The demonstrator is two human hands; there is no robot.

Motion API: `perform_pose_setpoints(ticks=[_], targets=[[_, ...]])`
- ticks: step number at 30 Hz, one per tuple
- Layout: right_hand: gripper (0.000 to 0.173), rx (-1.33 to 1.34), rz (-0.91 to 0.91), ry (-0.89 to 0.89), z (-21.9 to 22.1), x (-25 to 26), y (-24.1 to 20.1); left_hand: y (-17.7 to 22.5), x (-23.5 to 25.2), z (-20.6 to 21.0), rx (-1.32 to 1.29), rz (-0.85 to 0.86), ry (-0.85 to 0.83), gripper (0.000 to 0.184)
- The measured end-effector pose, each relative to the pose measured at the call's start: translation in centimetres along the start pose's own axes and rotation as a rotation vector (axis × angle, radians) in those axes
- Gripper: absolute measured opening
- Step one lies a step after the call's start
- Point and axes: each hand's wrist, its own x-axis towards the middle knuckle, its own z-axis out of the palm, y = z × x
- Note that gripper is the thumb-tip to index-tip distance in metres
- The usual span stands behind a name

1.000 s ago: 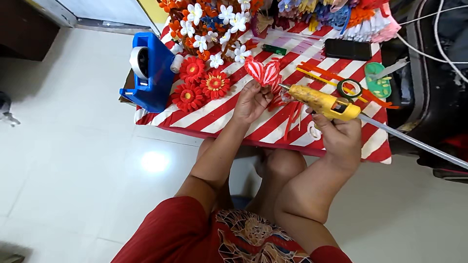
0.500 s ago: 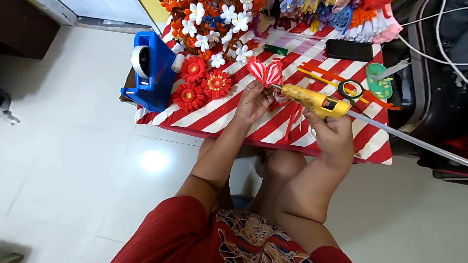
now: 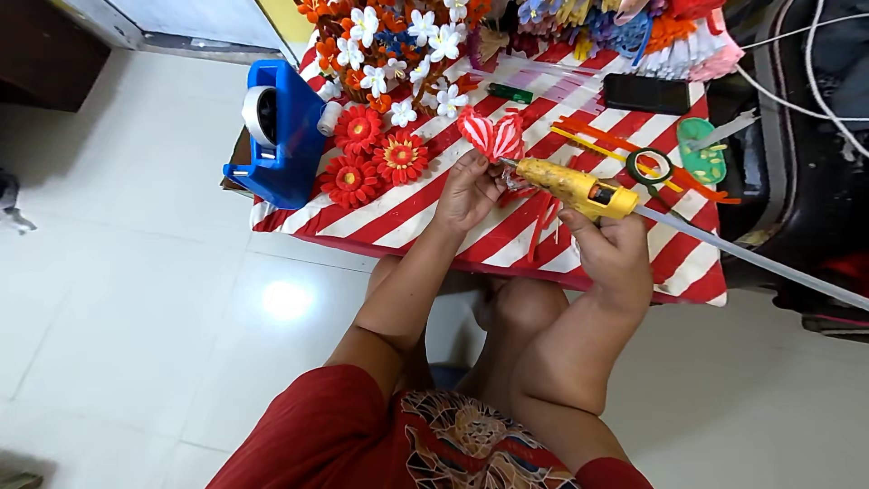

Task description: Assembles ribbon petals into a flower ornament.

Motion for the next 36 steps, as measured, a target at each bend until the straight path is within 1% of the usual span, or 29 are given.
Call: perform_pose_setpoints(ticks=[5, 10, 21, 36], targets=[[0.029, 0.019, -0.017, 0.008, 0.15, 0.01, 0.03, 0.07, -0.04, 0.04, -0.009, -0.004, 0.007, 0.010], [0.026, 0.008, -0.038, 0.011, 0.10, 0.08, -0.16, 0.08, 0.01, 0.05, -0.012, -0.010, 0.001, 0.011], [0.029, -0.008, -0.049, 0.019, -0.04, 0.08, -0.32, 0.09, 0.06, -0.10, -0.005, -0.012, 0.014, 0.010], [0.026, -0.016, -0.031, 0.053, -0.29, 0.06, -0.21, 0.15, 0.24, -0.40, -0.070, -0.023, -0.062, 0.010]])
